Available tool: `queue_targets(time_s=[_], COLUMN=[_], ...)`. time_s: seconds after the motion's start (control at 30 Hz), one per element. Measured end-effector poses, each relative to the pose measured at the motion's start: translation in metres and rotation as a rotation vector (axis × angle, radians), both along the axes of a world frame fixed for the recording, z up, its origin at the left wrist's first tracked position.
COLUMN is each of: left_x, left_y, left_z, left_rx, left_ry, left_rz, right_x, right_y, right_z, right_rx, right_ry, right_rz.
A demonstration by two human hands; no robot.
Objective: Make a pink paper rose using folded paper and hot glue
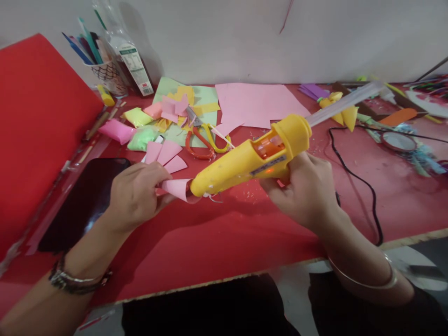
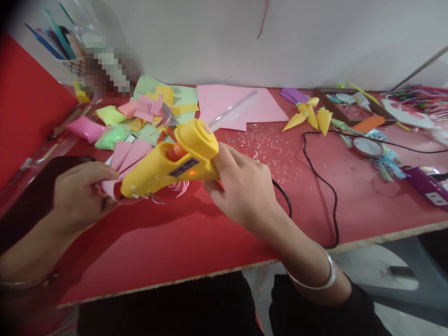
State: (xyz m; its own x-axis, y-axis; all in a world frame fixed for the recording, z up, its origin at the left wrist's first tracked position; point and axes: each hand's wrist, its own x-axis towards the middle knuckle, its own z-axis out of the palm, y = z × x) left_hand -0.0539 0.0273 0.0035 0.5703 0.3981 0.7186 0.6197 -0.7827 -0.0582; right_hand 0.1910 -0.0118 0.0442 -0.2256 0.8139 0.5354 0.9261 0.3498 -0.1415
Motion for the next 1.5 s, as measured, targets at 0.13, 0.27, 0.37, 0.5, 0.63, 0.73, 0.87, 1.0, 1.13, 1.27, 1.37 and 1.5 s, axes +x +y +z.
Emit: queue_targets(time_s=[0.13, 0.27, 0.37, 0.5, 0.63, 0.73, 0.87, 1.0, 1.13, 1.27, 1.37, 1.5], left_x=[-0.0014, -0.0021, -0.0015, 0.0000, 0.0003, -0.0003, -0.0014, -0.0021, -0.0007, 0.0024, 0.0034, 0.0027], left_y=[0.0009, 0.0014, 0.0010, 0.0006, 0.0012, 0.0012, 0.0014, 0.0018, 0.0022, 0.0030, 0.0031, 0.0026], left_z=[-0.0018, -0.0036, -0.0029, -0.0002, 0.0010, 0.0004, -0.0015, -0.0018, -0.0007, 0.0011, 0.0018, 0.0018], left_rx=[0.055, 0.057, 0.073, 0.093, 0.087, 0.089, 0.091, 0.091, 0.097, 0.203, 0.233, 0.214], left_ry=[0.046, 0.064, 0.093, 0.130, 0.135, 0.128, 0.134, 0.147, 0.168, 0.217, 0.253, 0.293], left_rz=[-0.003, 0.006, 0.025, 0.067, 0.095, 0.101, 0.123, 0.129, 0.153, 0.119, 0.119, 0.156], right_x=[-0.0010, -0.0035, -0.0042, -0.0025, 0.0001, 0.0015, 0.0020, 0.0014, 0.0007, 0.0000, -0.0008, -0.0012], right_y=[0.0005, -0.0008, -0.0014, -0.0006, 0.0007, 0.0010, 0.0002, -0.0012, -0.0017, -0.0014, -0.0001, 0.0030], right_z=[-0.0018, -0.0020, -0.0020, -0.0019, -0.0014, -0.0012, -0.0013, -0.0010, -0.0010, -0.0014, -0.0018, -0.0028], right_rx=[0.010, 0.018, 0.021, 0.020, 0.015, 0.037, 0.075, 0.111, 0.091, 0.022, -0.020, -0.064], right_ry=[0.020, 0.047, 0.047, 0.032, 0.029, 0.022, 0.007, -0.010, -0.001, 0.026, 0.031, 0.052], right_rz=[-0.007, -0.025, -0.024, -0.023, 0.001, 0.004, -0.012, -0.015, 0.000, 0.027, 0.029, 0.003])
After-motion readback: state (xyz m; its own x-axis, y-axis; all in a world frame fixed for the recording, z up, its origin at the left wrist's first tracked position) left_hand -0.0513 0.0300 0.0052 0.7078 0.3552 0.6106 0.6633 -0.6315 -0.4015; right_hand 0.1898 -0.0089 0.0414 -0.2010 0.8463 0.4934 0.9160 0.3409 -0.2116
